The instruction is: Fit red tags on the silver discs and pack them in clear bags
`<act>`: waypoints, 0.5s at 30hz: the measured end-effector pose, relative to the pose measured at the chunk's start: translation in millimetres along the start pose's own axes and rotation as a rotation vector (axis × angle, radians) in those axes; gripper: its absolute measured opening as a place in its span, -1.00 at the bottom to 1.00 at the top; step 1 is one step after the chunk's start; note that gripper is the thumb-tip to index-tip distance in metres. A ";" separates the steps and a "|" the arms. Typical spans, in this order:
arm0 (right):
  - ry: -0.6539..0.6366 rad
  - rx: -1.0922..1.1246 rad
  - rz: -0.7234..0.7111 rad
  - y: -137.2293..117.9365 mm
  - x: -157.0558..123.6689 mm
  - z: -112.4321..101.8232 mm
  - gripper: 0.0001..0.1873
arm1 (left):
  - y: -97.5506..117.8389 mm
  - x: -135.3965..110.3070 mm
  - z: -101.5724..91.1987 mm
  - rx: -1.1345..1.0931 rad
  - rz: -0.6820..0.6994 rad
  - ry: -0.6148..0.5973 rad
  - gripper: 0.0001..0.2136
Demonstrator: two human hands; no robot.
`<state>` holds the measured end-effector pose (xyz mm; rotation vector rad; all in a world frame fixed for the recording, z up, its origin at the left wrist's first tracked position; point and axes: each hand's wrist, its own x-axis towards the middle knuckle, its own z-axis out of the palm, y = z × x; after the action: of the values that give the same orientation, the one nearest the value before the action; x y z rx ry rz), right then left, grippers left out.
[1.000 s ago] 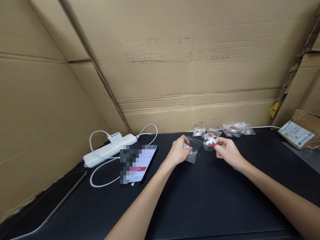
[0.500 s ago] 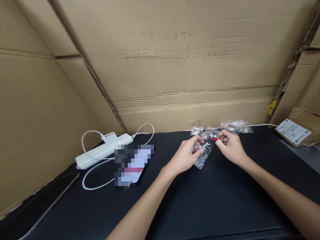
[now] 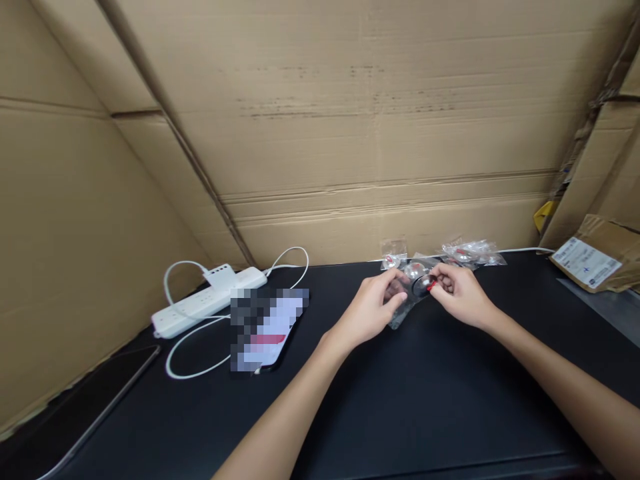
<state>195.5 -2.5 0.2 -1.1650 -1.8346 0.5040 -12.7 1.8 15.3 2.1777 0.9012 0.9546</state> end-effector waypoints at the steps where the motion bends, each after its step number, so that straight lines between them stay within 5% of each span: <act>1: -0.002 -0.008 0.002 0.4 -0.3 -0.1 -0.96 | 0.0 0.4 0.4 -0.004 -0.004 0.001 -0.84; 11: -0.093 -0.025 0.034 -3.5 -3.4 4.4 -0.97 | 6.1 -4.6 8.2 0.016 -0.052 -0.026 -0.85; 15: -0.170 0.152 0.108 -4.0 -1.0 1.6 -0.94 | 3.9 -3.1 10.7 -0.050 -0.071 -0.010 -0.87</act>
<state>192.3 -5.1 1.7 -1.1504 -1.8468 0.8121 -4.5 -5.5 10.9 2.0927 0.9335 0.9211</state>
